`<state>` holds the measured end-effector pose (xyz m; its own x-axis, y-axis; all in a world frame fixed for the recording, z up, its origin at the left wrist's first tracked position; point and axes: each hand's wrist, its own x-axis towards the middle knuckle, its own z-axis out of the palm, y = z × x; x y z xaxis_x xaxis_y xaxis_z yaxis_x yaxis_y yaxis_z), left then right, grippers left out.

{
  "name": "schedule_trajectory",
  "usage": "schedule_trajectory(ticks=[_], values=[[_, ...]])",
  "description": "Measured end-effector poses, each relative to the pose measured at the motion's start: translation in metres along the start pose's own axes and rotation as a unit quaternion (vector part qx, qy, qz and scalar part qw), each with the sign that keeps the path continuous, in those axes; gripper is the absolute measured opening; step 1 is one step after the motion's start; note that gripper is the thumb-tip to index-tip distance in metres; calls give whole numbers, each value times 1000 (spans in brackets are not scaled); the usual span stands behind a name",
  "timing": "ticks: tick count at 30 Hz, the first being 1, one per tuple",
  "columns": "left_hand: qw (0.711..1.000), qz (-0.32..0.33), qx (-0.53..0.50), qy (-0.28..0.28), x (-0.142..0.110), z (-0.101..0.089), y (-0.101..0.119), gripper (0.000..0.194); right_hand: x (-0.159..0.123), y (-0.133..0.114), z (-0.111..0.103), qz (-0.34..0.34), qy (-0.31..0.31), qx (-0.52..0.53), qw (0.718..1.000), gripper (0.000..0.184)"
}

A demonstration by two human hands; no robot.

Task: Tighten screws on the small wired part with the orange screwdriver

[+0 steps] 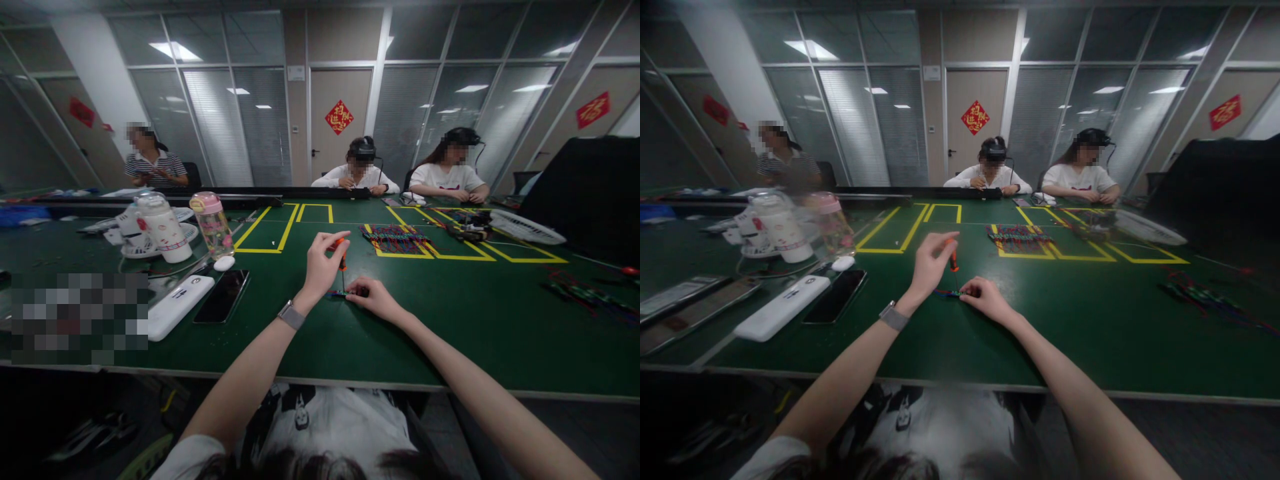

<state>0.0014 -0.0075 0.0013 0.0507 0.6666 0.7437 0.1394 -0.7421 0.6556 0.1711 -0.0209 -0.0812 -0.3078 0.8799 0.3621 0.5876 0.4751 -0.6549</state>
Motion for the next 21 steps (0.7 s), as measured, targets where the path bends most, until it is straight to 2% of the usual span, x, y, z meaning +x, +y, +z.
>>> schedule_trajectory(ticks=[6,10,13,18,21], values=[[994,-40,-86,-58,1,1,-2,31,0,0,0,-2,-3,2,1000,14],[999,1,-14,-28,0,0,1,22,0,0,0,-1,-4,-1,1000,15],[999,22,44,-15,-1,-1,2,23,0,0,0,-3,-3,-2,1000,15],[998,19,-20,-55,0,0,0,30,0,-2,-1,-1,-6,-5,1000,15],[999,22,-14,-37,0,0,3,23,0,-3,-1,0,-6,-5,1000,14]])
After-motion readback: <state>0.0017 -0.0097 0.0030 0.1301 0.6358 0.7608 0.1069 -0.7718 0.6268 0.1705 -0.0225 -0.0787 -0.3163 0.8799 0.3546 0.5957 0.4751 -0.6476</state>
